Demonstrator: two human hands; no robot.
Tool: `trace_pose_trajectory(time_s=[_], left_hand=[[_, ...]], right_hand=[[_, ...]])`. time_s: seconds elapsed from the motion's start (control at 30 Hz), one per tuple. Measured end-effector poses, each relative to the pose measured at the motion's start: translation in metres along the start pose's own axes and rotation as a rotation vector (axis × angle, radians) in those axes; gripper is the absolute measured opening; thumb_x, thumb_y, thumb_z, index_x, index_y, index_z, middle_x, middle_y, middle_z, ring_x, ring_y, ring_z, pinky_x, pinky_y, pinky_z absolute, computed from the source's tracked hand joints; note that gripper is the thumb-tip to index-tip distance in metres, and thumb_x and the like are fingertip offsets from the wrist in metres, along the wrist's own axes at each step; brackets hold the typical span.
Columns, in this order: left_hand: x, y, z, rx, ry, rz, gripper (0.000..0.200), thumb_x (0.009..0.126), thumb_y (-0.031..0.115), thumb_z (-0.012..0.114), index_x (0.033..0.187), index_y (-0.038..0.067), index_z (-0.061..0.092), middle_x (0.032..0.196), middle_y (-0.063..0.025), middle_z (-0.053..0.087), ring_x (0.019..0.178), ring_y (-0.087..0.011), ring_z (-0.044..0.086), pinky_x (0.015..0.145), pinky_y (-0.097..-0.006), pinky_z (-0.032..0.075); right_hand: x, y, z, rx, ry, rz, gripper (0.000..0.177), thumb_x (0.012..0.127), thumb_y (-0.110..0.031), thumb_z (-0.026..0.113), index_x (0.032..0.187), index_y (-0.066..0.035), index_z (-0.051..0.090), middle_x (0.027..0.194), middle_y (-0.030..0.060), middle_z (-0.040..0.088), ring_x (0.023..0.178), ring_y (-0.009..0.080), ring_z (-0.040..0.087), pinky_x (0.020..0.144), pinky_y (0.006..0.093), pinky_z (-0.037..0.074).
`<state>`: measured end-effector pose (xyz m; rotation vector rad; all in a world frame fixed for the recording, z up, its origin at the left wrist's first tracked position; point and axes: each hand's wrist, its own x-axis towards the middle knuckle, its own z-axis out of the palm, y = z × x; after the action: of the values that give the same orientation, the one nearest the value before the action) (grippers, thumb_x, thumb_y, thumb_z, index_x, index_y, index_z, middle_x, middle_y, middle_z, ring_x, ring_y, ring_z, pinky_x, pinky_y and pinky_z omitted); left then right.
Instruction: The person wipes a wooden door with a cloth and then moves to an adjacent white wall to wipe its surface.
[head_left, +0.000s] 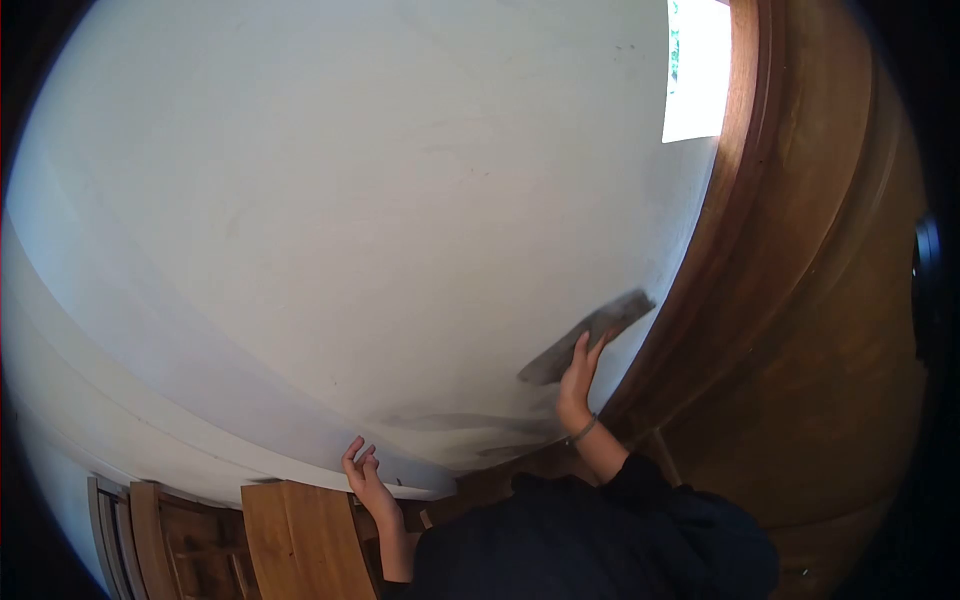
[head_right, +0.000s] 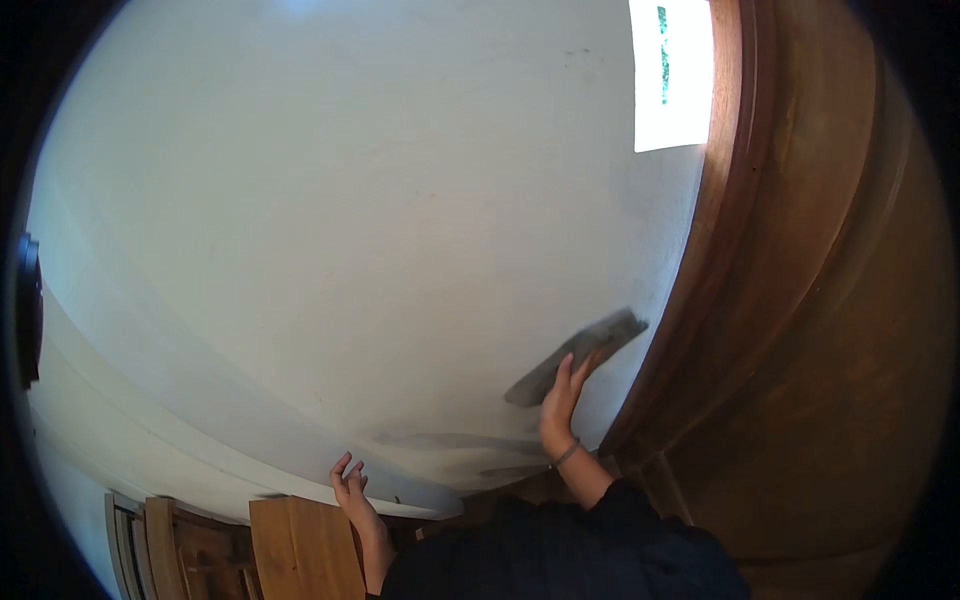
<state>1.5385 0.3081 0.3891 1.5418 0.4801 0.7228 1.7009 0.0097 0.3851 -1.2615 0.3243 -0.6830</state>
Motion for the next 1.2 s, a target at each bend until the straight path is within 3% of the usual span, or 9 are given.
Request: trace_pose_trajectory(time_s=[0.23, 0.4, 0.5, 0.53, 0.67, 0.77, 0.93, 1.07, 1.2], left_hand=[[-0.015, 0.008, 0.008, -0.023, -0.037, -0.023, 0.031, 0.098, 0.005, 0.047, 0.128, 0.004, 0.055, 0.128, -0.0108, 0.060, 0.115, -0.0218, 0.060, 0.097, -0.0328, 0.043], [-0.028, 0.004, 0.013, 0.006, -0.046, -0.036, 0.029, 0.100, 0.010, 0.047, 0.127, 0.006, 0.056, 0.132, -0.0092, 0.060, 0.116, -0.0222, 0.061, 0.098, -0.0367, 0.044], [-0.033, 0.001, 0.012, -0.026, -0.030, -0.041, 0.027, 0.100, 0.010, 0.049, 0.125, 0.004, 0.056, 0.129, -0.0105, 0.062, 0.116, -0.0228, 0.061, 0.097, -0.0365, 0.044], [-0.034, -0.006, 0.011, -0.031, -0.032, -0.047, 0.027, 0.100, 0.010, 0.049, 0.125, 0.004, 0.056, 0.129, -0.0110, 0.062, 0.116, -0.0230, 0.061, 0.097, -0.0365, 0.044], [-0.047, -0.016, 0.007, -0.113, -0.019, -0.082, 0.026, 0.099, 0.005, 0.048, 0.124, 0.002, 0.056, 0.126, -0.0125, 0.063, 0.113, -0.0224, 0.062, 0.098, -0.0346, 0.044], [-0.048, -0.020, 0.002, -0.131, -0.022, -0.091, 0.027, 0.100, 0.008, 0.048, 0.125, 0.002, 0.056, 0.127, -0.0113, 0.063, 0.114, -0.0217, 0.062, 0.098, -0.0338, 0.044], [-0.058, -0.008, 0.017, -0.102, 0.009, -0.163, 0.025, 0.100, 0.009, 0.047, 0.123, 0.004, 0.058, 0.124, -0.0094, 0.065, 0.113, -0.0199, 0.062, 0.097, -0.0328, 0.043], [-0.067, -0.006, 0.015, -0.122, 0.047, -0.167, 0.027, 0.100, 0.003, 0.046, 0.125, 0.002, 0.057, 0.126, -0.0112, 0.064, 0.114, -0.0206, 0.062, 0.097, -0.0329, 0.044], [-0.076, -0.008, 0.007, -0.162, 0.087, -0.191, 0.027, 0.100, 0.005, 0.045, 0.124, 0.003, 0.057, 0.126, -0.0100, 0.064, 0.115, -0.0198, 0.062, 0.097, -0.0322, 0.044]], right_hand=[[0.081, -0.112, 0.035, -0.133, 0.126, -0.584, 0.062, 0.109, -0.037, 0.039, 0.160, -0.007, 0.021, 0.170, 0.0096, 0.012, 0.156, 0.0330, 0.000, 0.123, 0.0526, -0.002], [0.074, -0.183, 0.078, -0.221, -0.007, -0.895, 0.057, 0.103, -0.025, 0.051, 0.157, -0.014, 0.036, 0.168, 0.0074, 0.021, 0.156, 0.0349, 0.002, 0.120, 0.0609, -0.008], [0.039, -0.171, 0.097, -0.398, -0.145, -1.064, 0.058, 0.099, -0.019, 0.054, 0.155, -0.014, 0.039, 0.168, 0.0075, 0.023, 0.156, 0.0350, 0.007, 0.120, 0.0593, -0.009], [0.023, -0.157, 0.102, -0.392, -0.208, -1.054, 0.068, 0.086, -0.013, 0.063, 0.151, -0.023, 0.048, 0.165, 0.0070, 0.030, 0.155, 0.0405, 0.010, 0.119, 0.0641, -0.008], [-0.051, -0.047, 0.103, -0.501, -0.701, -1.196, 0.058, 0.088, -0.016, 0.063, 0.144, -0.030, 0.056, 0.160, 0.0005, 0.041, 0.152, 0.0350, 0.022, 0.120, 0.0623, -0.007], [-0.060, -0.029, 0.120, -0.588, -0.542, -1.533, 0.046, 0.093, -0.016, 0.059, 0.137, -0.031, 0.063, 0.153, -0.0028, 0.050, 0.149, 0.0331, 0.030, 0.120, 0.0609, -0.007], [-0.041, -0.148, 0.185, -0.313, -0.301, -1.217, 0.037, 0.097, -0.015, 0.055, 0.128, -0.028, 0.070, 0.147, -0.0010, 0.056, 0.146, 0.0338, 0.036, 0.121, 0.0592, -0.006], [-0.046, -0.237, 0.237, -0.199, -0.251, -1.234, 0.045, 0.096, -0.022, 0.060, 0.140, -0.029, 0.061, 0.157, -0.0031, 0.045, 0.151, 0.0327, 0.026, 0.120, 0.0611, -0.005], [-0.079, -0.233, 0.255, -0.229, -0.360, -1.259, 0.051, 0.095, -0.023, 0.062, 0.145, -0.033, 0.056, 0.159, -0.0066, 0.041, 0.150, 0.0299, 0.027, 0.120, 0.0621, 0.000]])
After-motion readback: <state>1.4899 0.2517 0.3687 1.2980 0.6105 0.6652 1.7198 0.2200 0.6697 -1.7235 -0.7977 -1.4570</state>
